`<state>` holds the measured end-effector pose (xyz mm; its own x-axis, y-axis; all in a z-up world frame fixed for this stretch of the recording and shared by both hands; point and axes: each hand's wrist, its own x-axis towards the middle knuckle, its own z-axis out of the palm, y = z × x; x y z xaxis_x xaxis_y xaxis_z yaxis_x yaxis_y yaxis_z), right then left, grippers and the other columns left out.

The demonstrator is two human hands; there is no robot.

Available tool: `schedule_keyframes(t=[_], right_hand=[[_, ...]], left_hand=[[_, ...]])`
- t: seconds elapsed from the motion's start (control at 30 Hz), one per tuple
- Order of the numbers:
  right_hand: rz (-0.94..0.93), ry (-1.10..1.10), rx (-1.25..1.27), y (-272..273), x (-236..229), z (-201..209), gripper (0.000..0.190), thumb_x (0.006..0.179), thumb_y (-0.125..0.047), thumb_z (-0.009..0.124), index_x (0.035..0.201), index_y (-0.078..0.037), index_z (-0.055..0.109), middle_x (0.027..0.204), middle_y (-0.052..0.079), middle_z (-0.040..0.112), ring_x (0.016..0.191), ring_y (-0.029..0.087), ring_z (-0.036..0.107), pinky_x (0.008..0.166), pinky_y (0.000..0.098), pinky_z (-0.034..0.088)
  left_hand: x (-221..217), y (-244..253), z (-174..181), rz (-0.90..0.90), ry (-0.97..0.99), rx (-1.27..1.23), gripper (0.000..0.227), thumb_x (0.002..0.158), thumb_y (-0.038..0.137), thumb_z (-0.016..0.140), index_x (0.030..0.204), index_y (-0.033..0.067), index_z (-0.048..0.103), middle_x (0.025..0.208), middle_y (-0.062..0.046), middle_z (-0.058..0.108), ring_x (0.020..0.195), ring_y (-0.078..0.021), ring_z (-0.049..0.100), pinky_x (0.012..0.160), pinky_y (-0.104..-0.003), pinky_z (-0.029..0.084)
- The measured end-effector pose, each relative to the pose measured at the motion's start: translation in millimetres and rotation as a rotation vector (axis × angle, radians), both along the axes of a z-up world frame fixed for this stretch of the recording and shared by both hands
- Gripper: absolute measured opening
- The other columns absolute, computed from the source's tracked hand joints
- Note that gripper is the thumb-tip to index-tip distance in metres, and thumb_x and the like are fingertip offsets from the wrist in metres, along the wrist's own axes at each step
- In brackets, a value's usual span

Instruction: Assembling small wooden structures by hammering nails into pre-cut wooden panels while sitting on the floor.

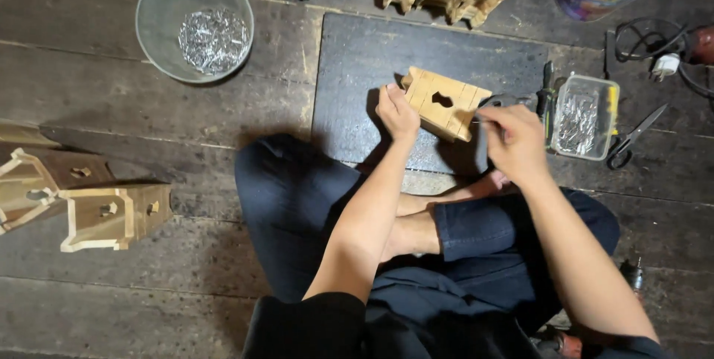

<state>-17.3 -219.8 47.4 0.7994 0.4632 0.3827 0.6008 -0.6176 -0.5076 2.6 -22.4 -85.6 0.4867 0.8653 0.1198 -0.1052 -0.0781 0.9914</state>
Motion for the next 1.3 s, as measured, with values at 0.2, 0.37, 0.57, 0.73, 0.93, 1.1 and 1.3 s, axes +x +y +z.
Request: schedule_keyframes(t=[0.2,0.37,0.57,0.73,0.93,1.1,1.3], right_hand=[[0.008,0.059,-0.099,25,-4,0,0.046,0.082,0.001,0.081,0.125,-0.012,0.069,0.093,0.002,0.076,0.096,0.028,0.072,0.086,0.0434,0.047],[0.02,0.039,-0.13,19,-2,-17,0.043,0.083,0.001,0.081,0.122,-0.014,0.07,0.09,0.0,0.075,0.093,0.028,0.072,0.087,0.0412,0.052],[0.03,0.018,-0.147,27,-6,-17,0.03,0.084,0.003,0.079,0.109,-0.012,0.072,0.086,0.003,0.074,0.088,0.03,0.072,0.084,0.0421,0.057],[0.034,-0.032,-0.182,33,-9,-16,0.028,0.084,0.004,0.077,0.107,-0.01,0.071,0.084,0.003,0.072,0.084,0.029,0.07,0.08,0.0401,0.058],[0.066,-0.187,-0.353,39,-8,-24,0.029,0.082,-0.002,0.076,0.107,-0.015,0.071,0.079,0.003,0.067,0.082,0.027,0.069,0.077,0.0354,0.058],[0.048,-0.365,-0.542,46,-11,-33,0.018,0.079,-0.009,0.071,0.092,-0.02,0.065,0.079,0.001,0.062,0.087,0.023,0.067,0.072,0.0288,0.057],[-0.032,-0.008,-0.141,31,-17,3,0.032,0.09,-0.008,0.082,0.119,-0.005,0.069,0.103,0.019,0.067,0.098,0.041,0.069,0.083,0.046,0.059]], left_hand=[[1,-5,-15,-0.009,-0.006,-0.025,0.041,0.112,0.025,0.047,0.074,0.0111,0.055,0.059,-0.017,0.06,0.059,-0.0335,0.067,0.062,-0.04,0.053],[0,-6,-17,-0.026,-0.001,-0.046,0.04,0.112,0.025,0.047,0.076,0.0099,0.056,0.063,-0.019,0.062,0.063,-0.0385,0.067,0.065,-0.043,0.053],[0,-4,-13,-0.046,0.011,-0.059,0.04,0.112,0.025,0.048,0.076,0.0095,0.055,0.063,-0.02,0.062,0.063,-0.0396,0.067,0.065,-0.044,0.054],[0,-5,-20,-0.041,0.018,-0.033,0.039,0.111,0.027,0.049,0.076,0.0115,0.055,0.064,-0.017,0.063,0.064,-0.0383,0.068,0.065,-0.042,0.054],[-7,-11,-11,0.01,0.011,0.043,0.031,0.105,0.026,0.059,0.08,0.0091,0.053,0.066,-0.023,0.059,0.071,-0.047,0.066,0.067,-0.048,0.053],[-8,-20,-6,0.024,-0.099,0.195,0.039,0.085,0.036,0.084,0.104,0.009,0.063,0.092,-0.015,0.071,0.088,-0.0373,0.072,0.087,-0.042,0.055],[-8,-6,3,-0.04,-0.159,0.165,0.025,0.089,0.027,0.079,0.099,0.0093,0.064,0.078,-0.014,0.069,0.078,-0.0379,0.071,0.077,-0.041,0.055]])
